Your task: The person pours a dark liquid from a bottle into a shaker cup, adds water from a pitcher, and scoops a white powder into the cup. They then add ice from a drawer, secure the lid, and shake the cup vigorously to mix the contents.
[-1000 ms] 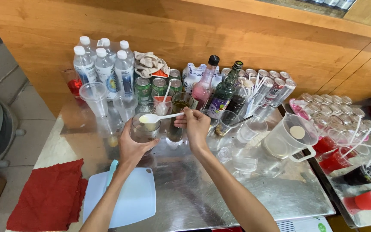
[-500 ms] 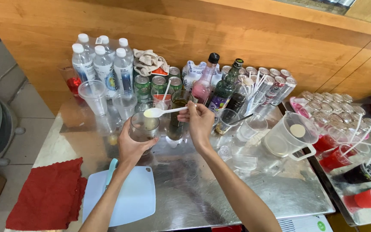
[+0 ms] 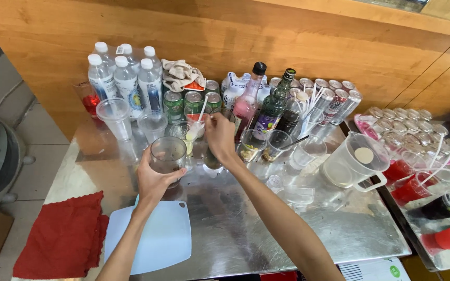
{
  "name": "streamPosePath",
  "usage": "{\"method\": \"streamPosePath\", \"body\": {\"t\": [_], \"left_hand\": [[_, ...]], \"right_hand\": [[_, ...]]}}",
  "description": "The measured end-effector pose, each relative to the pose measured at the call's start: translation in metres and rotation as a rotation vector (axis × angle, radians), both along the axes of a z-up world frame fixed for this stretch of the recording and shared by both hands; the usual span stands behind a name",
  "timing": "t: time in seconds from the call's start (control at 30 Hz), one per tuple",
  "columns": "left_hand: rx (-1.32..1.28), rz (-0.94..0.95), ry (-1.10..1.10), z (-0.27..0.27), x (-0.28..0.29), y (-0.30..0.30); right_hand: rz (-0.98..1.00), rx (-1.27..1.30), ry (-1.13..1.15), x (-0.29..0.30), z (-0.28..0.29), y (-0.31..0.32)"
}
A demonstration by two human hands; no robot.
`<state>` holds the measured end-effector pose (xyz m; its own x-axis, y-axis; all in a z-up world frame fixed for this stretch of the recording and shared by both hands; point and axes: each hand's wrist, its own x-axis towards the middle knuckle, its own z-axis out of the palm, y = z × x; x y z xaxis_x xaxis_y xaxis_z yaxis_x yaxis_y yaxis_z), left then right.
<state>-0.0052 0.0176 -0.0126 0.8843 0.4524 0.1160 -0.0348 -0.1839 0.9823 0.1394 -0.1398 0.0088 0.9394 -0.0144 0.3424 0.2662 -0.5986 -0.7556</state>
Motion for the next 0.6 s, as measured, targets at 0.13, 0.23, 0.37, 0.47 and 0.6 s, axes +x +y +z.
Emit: {"method": "streamPosePath", "body": {"t": [0.13,0.23,0.37,0.47,0.6], "left_hand": [[0.016,-0.006,-0.008,0.0,-0.004,0.002],[-0.005,-0.025,-0.055,-0.005,-0.006,0.003],[-0.041,-0.049,-0.098,-0.004,-0.007,0.001],[-0.06,-0.061,-0.116,-0.003,-0.006,-0.002],[-0.075,-0.082,-0.168,0.004,-0.008,-0.008]], "right_hand": [[0.01,-0.009,0.015,0.011,-0.014,0.011],[0.064,-0.037,0.094,0.005,-0.009,0.016],[0.078,-0.103,0.129,0.036,-0.044,0.013],[0.084,-0.091,0.139,0.046,-0.059,0.006],[0.114,-0.006,0.092,-0.011,-0.004,-0.003]]}}
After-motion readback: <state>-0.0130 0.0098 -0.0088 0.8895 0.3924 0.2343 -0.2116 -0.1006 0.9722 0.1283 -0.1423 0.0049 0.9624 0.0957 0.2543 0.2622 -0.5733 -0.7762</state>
